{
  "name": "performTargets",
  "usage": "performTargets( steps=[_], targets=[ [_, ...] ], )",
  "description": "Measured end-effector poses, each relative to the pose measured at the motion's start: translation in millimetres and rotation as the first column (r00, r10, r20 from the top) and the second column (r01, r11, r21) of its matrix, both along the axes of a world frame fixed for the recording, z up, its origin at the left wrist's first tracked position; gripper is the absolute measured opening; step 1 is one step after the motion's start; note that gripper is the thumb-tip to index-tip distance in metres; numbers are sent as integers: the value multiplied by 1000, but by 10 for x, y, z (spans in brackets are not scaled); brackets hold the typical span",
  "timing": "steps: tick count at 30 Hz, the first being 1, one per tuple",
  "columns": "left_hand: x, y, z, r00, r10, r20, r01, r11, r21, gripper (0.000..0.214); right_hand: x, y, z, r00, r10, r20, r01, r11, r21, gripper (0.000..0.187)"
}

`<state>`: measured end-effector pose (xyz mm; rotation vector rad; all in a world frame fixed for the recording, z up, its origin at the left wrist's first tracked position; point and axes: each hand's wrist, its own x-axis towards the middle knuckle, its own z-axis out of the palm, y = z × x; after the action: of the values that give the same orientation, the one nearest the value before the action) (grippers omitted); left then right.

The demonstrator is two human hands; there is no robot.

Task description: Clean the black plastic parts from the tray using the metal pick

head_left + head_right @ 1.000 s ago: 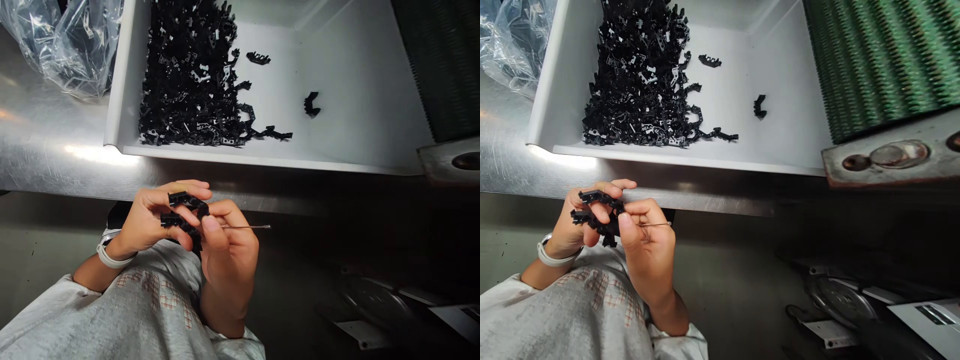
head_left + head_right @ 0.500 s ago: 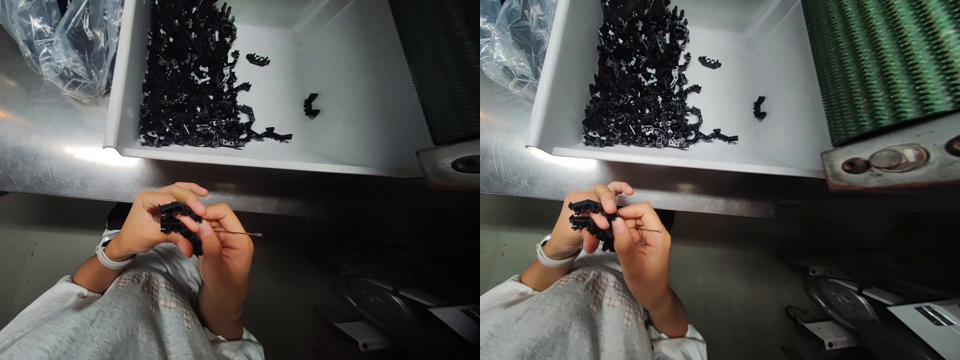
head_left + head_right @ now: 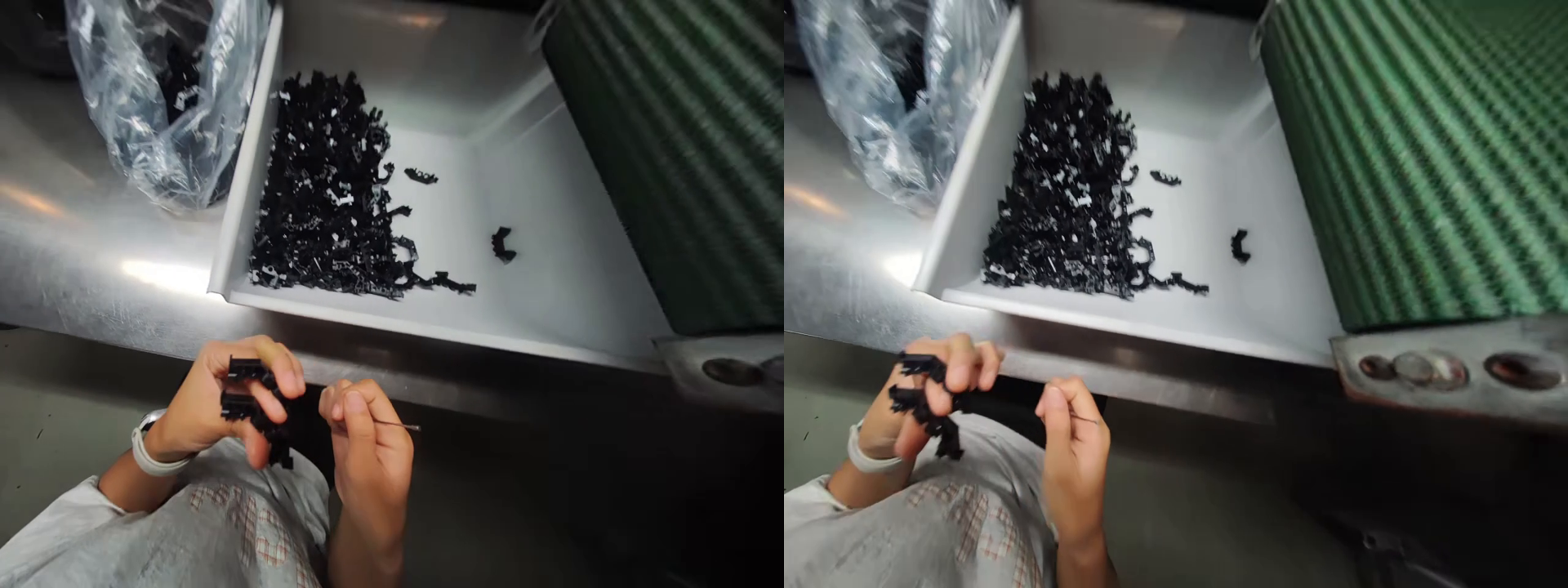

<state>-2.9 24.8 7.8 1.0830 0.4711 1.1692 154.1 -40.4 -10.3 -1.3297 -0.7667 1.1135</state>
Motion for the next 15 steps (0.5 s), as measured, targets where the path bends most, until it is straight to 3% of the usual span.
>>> performTargets(
  steps=[2,4,6,8,10,12,13,15],
  targets=[
    [-230,93,185,982,124,-144,-104,985,140,23,52,32,-55,1000,-7,15,6,1000,12,40],
    [-450,339,414,911,304,-280,-214,926,310,24,97,77,-101,1000,-22,11,22,998,52,43],
    [-633,788,648,762,506,-403,-338,843,419,16,123,115,-135,1000,-24,8,23,997,75,44],
    [-785,1389,820,626,688,-366,-439,700,564,17,126,130,-157,1000,-19,18,18,997,75,45],
    [-911,1979,877,486,699,-525,-433,714,551,32,118,111,-177,999,-24,34,22,997,67,46],
    [-995,2367,828,436,632,-641,-375,775,509,59,110,63,-199,998,-37,47,34,998,54,45],
    [-1012,2450,786,437,618,-654,-358,786,503,70,107,35,-210,998,-41,53,38,998,43,45],
    [-982,2398,722,438,623,-649,-284,780,557,79,102,-12,-230,996,-59,61,58,998,17,45]
  ],
)
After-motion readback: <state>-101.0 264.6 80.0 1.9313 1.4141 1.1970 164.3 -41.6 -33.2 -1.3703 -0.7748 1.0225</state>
